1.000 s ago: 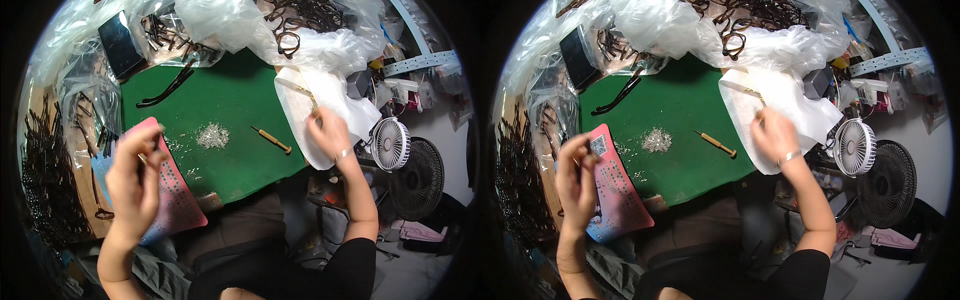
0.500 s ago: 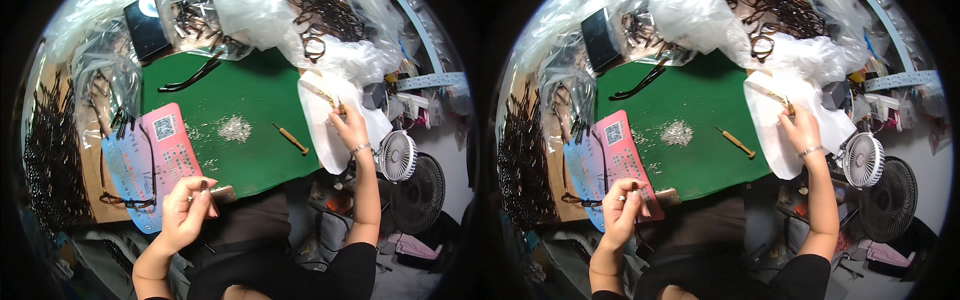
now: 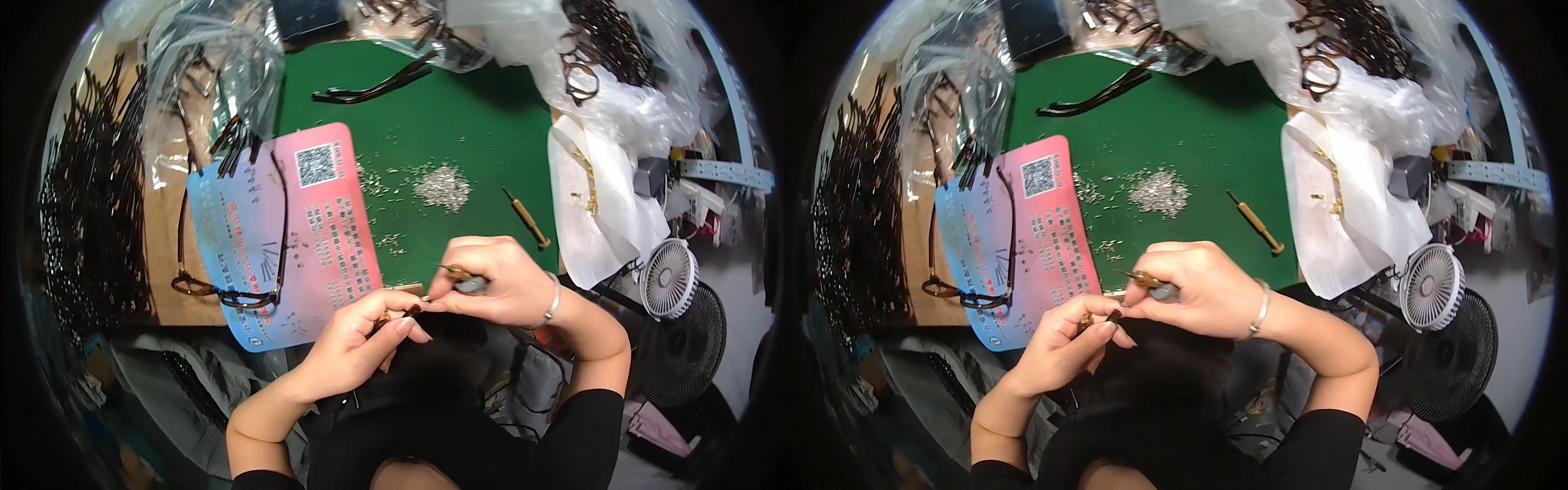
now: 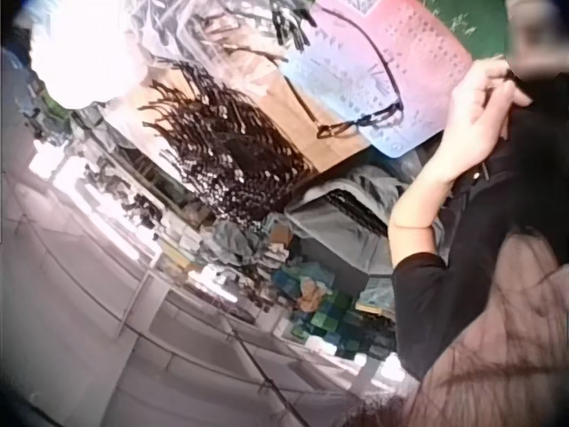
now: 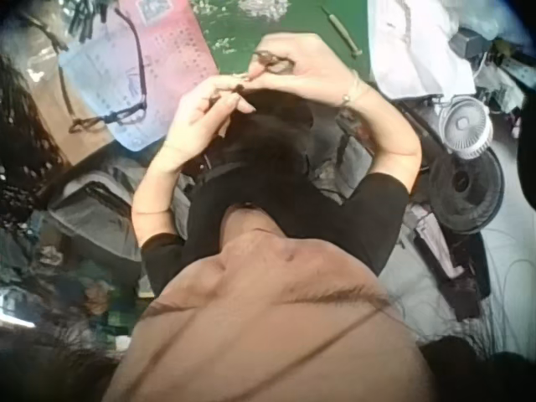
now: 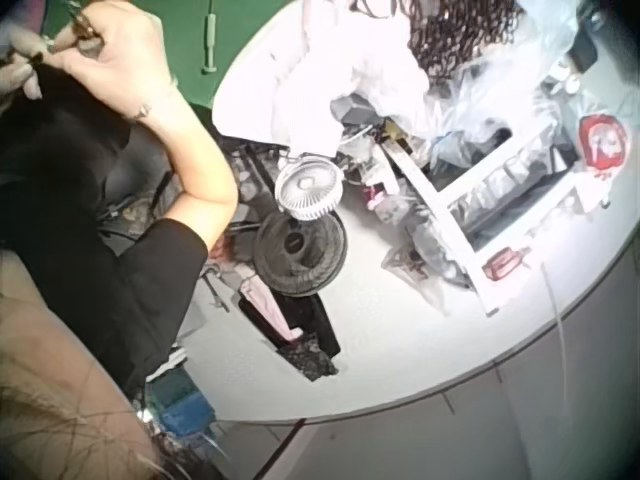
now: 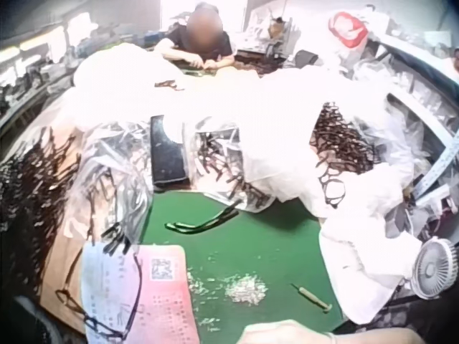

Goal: The person assembles eyeglasses by hand, repeatedly picking up frames and small metal components, inserting the components into the frame arms, and placing the assembled glasses aside. The person handles multiple frames and components throughout the clip.

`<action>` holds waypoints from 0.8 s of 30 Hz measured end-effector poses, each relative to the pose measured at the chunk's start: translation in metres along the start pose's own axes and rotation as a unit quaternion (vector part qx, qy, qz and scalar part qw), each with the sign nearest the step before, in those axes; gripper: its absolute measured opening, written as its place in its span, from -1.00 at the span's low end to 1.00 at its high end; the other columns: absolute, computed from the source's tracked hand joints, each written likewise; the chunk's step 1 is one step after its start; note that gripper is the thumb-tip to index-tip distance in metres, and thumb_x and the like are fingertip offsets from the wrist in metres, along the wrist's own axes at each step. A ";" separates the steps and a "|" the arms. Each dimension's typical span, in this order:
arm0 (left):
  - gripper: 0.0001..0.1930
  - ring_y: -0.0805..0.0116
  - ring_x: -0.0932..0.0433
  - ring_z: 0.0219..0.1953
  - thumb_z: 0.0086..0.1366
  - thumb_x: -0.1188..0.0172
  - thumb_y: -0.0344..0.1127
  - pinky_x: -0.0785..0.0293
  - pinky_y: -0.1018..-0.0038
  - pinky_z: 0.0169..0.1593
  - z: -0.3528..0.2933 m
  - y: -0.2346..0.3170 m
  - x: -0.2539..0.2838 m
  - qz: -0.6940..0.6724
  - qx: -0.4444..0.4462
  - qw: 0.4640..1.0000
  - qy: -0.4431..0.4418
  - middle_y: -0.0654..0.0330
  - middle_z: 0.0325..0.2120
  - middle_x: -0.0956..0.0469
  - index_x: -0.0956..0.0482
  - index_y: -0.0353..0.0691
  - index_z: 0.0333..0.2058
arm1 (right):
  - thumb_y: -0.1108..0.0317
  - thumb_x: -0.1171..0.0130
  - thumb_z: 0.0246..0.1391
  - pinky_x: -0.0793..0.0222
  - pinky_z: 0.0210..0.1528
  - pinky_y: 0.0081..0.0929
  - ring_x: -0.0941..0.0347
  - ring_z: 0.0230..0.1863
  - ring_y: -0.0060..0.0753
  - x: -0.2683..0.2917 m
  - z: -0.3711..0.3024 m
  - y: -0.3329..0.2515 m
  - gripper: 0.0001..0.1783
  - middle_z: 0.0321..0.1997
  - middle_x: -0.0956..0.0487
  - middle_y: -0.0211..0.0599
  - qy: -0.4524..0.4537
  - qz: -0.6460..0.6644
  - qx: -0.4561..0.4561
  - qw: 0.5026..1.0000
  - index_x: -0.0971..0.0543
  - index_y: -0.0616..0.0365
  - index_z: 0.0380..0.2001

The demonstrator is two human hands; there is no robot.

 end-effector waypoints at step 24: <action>-0.83 0.69 -0.31 -0.60 0.33 0.06 -0.38 -0.23 0.72 -0.53 0.006 0.006 -0.001 0.055 0.025 0.993 -0.105 0.27 -0.39 -0.54 -0.39 -0.27 -0.14 | 0.24 -0.33 -0.09 -0.26 -0.58 -0.74 -0.31 -0.58 -0.74 -0.041 -0.001 0.043 -0.65 -0.50 -0.47 -0.47 -0.146 0.369 -0.207 0.895 -0.46 0.21 -0.31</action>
Point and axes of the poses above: each hand's wrist, its own z-axis towards the middle knuckle, its own x-axis out of the back of the hand, y = z × x, the point moved 8 cm from there along z, towards the middle knuckle
